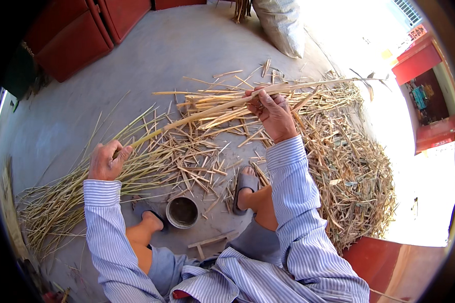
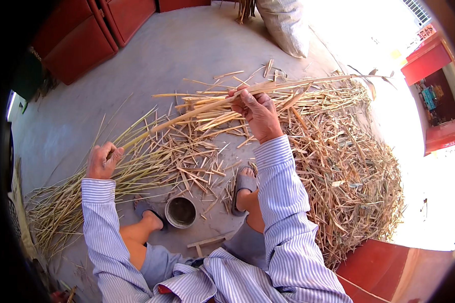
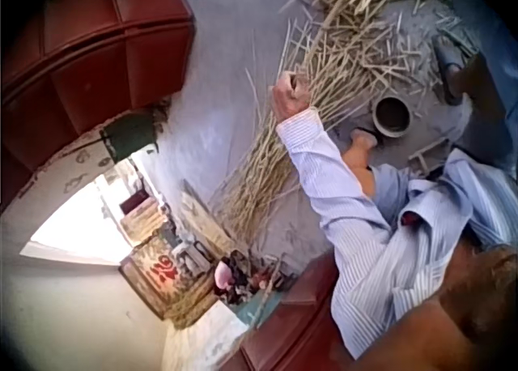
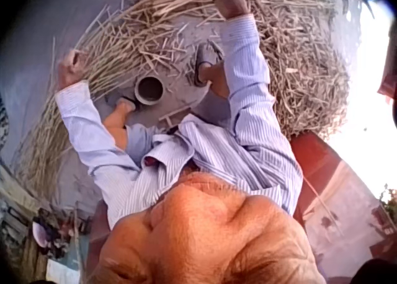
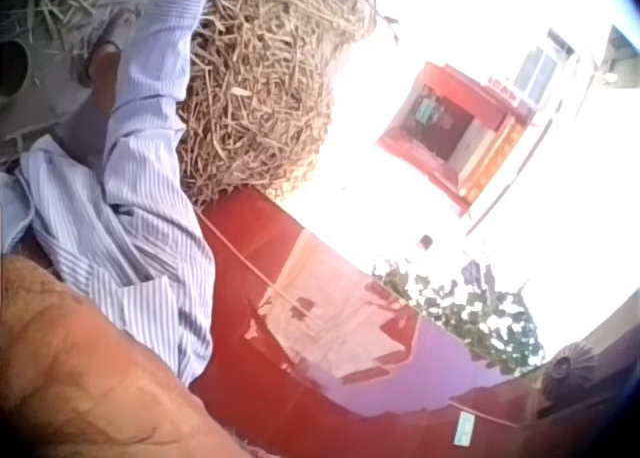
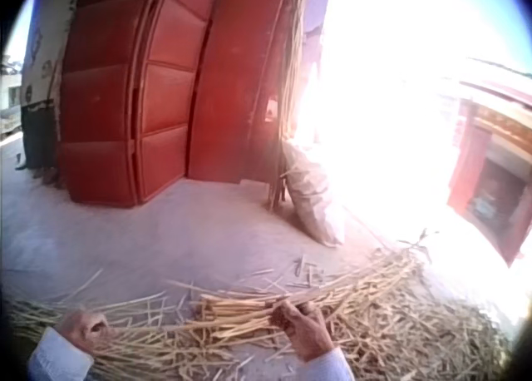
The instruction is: The person sits on the floor and repeatedly strips dried straw stalks by hand, separating the fibrous strands from the main stem. The separated fibers are placed into a pile on the floor, while the remaining stalks are set aside.
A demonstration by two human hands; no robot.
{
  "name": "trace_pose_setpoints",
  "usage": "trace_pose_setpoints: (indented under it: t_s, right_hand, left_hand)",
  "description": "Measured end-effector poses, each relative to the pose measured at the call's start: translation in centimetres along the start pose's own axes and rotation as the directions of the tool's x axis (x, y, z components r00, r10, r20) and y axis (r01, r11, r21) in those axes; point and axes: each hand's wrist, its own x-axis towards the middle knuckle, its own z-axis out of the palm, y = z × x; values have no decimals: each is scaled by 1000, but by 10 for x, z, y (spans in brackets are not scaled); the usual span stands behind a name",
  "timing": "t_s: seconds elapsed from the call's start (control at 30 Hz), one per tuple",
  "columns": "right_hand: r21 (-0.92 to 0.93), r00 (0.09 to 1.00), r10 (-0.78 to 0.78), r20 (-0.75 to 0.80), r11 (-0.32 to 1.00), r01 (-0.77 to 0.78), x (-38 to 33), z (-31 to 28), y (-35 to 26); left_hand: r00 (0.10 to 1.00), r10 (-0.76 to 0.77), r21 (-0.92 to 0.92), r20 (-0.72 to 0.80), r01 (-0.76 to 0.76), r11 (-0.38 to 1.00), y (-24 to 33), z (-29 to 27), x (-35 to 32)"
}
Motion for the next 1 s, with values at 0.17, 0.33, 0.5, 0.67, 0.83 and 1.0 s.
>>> trace_pose_setpoints:
  t_s: [0.17,0.33,0.5,0.67,0.83,1.0]
  right_hand:
    - [-95,997,62,43,994,-58,-11,61,36]
    - [-135,998,44,-47,990,-50,-15,88,55]
    - [-197,996,5,-88,980,-22,-19,86,57]
    - [-190,986,22,-165,980,-54,-22,90,53]
    - [-281,963,-1,-268,957,-77,-15,70,52]
    - [-385,957,-176,-232,920,76,-19,70,48]
  left_hand:
    - [926,298,-105,-230,-328,939,45,56,28]
    - [859,253,-98,-445,-328,940,71,71,39]
    - [880,222,-93,-419,-285,954,74,73,40]
    - [900,57,-375,-433,-237,896,80,67,40]
    - [844,-227,-592,-487,-127,796,56,25,58]
    - [853,443,96,-277,-434,896,79,62,47]
